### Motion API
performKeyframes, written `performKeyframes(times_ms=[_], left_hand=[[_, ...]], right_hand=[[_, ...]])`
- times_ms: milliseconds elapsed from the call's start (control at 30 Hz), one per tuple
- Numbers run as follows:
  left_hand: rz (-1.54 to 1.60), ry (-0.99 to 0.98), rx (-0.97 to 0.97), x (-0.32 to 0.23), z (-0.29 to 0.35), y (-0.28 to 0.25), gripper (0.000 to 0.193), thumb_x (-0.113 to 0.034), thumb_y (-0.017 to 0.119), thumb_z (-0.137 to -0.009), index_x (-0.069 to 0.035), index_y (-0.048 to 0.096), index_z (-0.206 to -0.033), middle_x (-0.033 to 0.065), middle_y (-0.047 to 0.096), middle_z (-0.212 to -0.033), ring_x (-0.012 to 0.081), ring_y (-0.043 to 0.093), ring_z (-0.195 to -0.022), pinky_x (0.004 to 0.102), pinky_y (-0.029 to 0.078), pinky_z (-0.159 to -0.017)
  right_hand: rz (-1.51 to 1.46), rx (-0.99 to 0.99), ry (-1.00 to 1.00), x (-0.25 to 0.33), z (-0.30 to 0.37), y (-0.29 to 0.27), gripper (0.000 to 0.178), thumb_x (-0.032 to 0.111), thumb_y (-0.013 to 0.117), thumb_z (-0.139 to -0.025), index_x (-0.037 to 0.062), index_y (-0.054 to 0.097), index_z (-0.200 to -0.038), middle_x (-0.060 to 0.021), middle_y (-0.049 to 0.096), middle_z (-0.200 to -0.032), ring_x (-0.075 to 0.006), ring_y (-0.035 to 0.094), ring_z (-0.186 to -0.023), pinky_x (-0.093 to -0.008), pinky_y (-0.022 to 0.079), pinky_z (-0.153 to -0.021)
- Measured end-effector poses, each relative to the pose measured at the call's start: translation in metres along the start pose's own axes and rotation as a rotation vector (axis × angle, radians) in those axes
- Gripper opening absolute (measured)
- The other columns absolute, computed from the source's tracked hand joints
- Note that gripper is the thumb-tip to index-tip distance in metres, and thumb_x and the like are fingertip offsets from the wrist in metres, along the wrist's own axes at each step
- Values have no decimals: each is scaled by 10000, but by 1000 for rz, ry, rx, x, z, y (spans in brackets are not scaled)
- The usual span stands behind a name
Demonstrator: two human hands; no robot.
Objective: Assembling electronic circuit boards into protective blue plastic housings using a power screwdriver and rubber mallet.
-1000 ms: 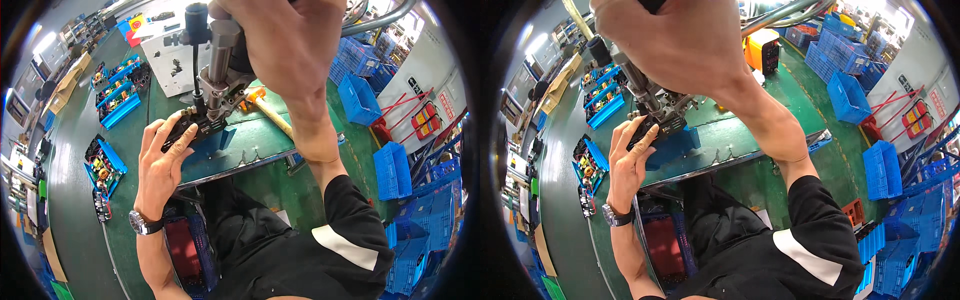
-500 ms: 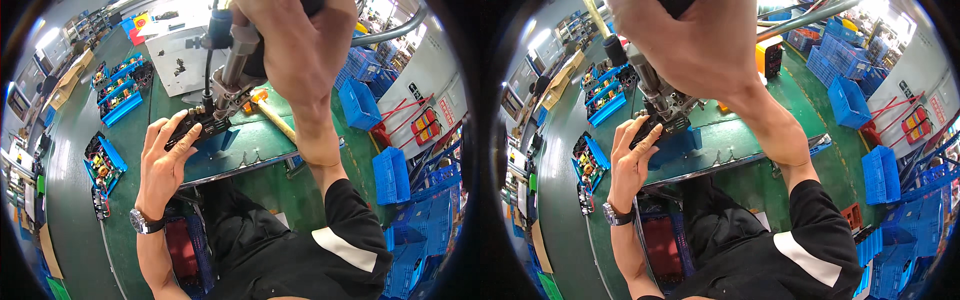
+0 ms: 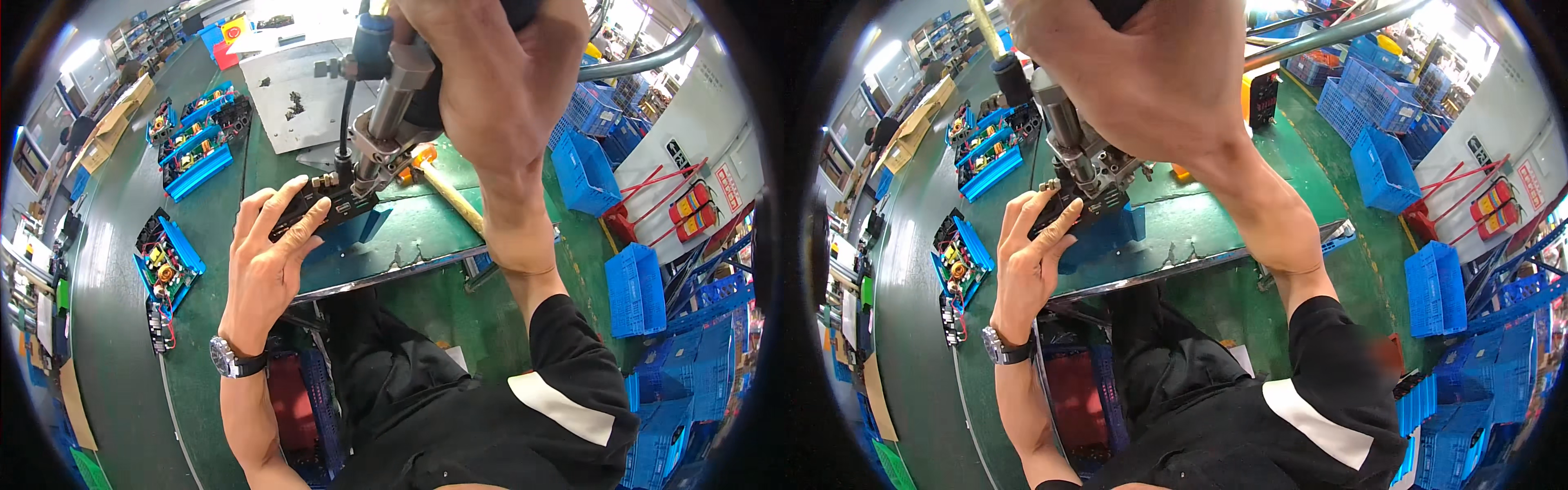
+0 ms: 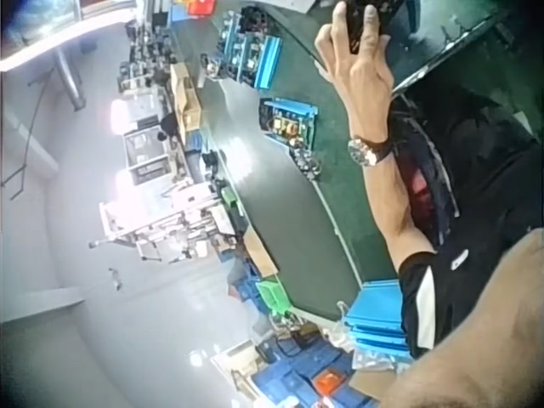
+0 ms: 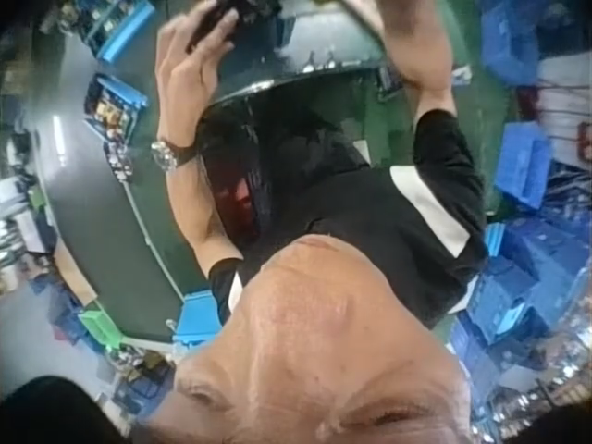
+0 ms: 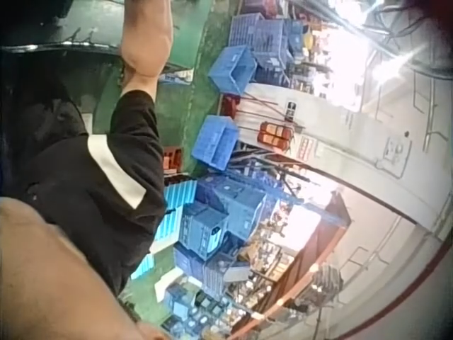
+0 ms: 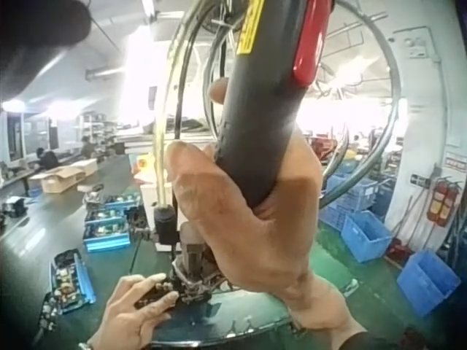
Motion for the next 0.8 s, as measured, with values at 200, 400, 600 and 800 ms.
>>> performKeyframes(times_ms=[200, 400, 600, 800], left_hand=[[5, -22, 5, 4, 1, -1, 487, -112, 785, -784, -212, 758, -1259, 100, 634, -1386, 358, 582, -1142, 460, 517, -976], [8, -25, 5, 10, -4, 3, 475, -114, 787, -788, -216, 761, -1251, 94, 635, -1386, 361, 580, -1133, 464, 514, -974], [4, -24, -15, 7, -3, 2, 480, -109, 797, -785, -217, 763, -1251, 90, 638, -1384, 352, 585, -1143, 447, 510, -978], [166, -80, -304, 9, 20, 15, 559, -99, 896, -673, -103, 762, -1216, 143, 646, -1363, 321, 640, -1168, 420, 509, -1002]], right_hand=[[-146, 75, 99, -3, 2, 13, 432, -41, 659, -882, -141, 509, -1275, -17, 599, -678, -84, 592, -562, -249, 469, -506], [-146, -11, 193, -9, 3, 17, 483, -81, 715, -813, -130, 526, -1255, -54, 638, -760, -99, 615, -606, -264, 512, -558], [96, 7, 84, -14, -1, 11, 434, 6, 749, -841, -111, 562, -1215, -37, 632, -754, -107, 608, -609, -263, 489, -559], [403, -283, 20, -8, -21, -26, 422, 188, 677, -911, -78, 568, -1220, -59, 627, -821, -151, 612, -610, -289, 487, -544]])
Point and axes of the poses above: each hand's wrist, its own z-axis away from the middle knuckle, its own y-axis out of the palm, x = y × z, the point moved 3 cm from there along -z, towards the middle knuckle
